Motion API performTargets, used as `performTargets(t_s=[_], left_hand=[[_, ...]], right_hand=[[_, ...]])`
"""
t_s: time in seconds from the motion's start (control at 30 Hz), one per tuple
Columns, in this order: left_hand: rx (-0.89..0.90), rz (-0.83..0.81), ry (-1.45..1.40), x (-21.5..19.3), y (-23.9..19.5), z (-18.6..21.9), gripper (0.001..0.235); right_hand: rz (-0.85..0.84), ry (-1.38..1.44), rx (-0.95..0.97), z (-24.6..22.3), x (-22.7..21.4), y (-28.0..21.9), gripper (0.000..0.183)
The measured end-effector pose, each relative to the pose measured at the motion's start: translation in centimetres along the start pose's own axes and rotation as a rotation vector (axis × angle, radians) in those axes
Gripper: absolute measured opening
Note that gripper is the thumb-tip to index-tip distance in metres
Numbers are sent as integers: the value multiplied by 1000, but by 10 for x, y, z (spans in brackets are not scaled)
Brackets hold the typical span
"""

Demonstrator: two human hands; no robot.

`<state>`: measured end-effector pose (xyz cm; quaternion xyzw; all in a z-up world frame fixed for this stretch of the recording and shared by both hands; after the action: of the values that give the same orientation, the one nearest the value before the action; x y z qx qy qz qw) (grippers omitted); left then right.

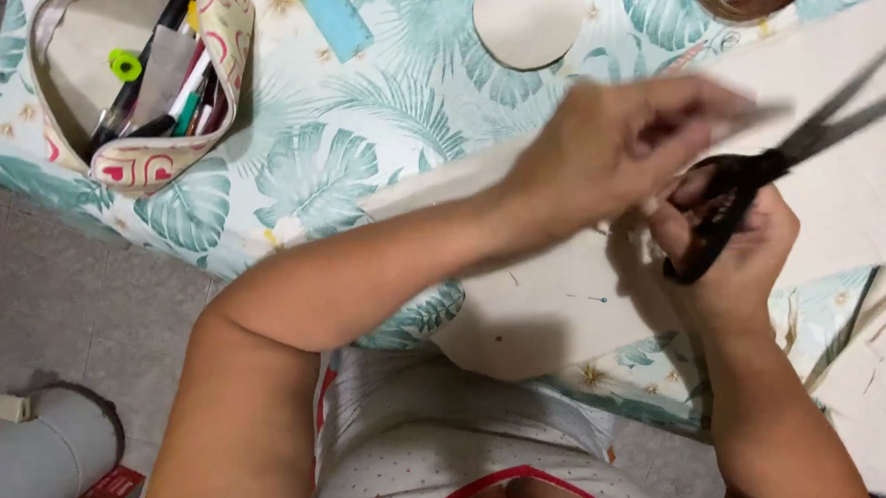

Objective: Cutting circular and irregular shapes from white fabric using scissors on a table

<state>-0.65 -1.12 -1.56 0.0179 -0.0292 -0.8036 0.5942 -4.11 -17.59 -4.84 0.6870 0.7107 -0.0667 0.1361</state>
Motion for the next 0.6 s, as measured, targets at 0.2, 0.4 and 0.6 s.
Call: performTargets(t_s=[0.2,0.4,0.6], left_hand=[[248,64,376,-74,14,-16,23],[-283,99,761,-122,-41,4,28],[-89,232,955,-141,-65,-11,28]], right_hand=[[118,-59,-10,4,-13,15,17],[75,-64,-200,7,-39,16,19],[70,-147,-175,1,-36,14,8]])
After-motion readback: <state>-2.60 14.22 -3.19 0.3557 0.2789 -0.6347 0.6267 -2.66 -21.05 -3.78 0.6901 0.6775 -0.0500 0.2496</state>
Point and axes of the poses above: each hand's wrist, its own y-axis towards the middle knuckle, its own x-axis out of the palm, z = x × y, the point moved 1 cm from there along y, towards the middle knuckle, and after that the axes turned 3 degrees about -x, right-handed, at the moved point
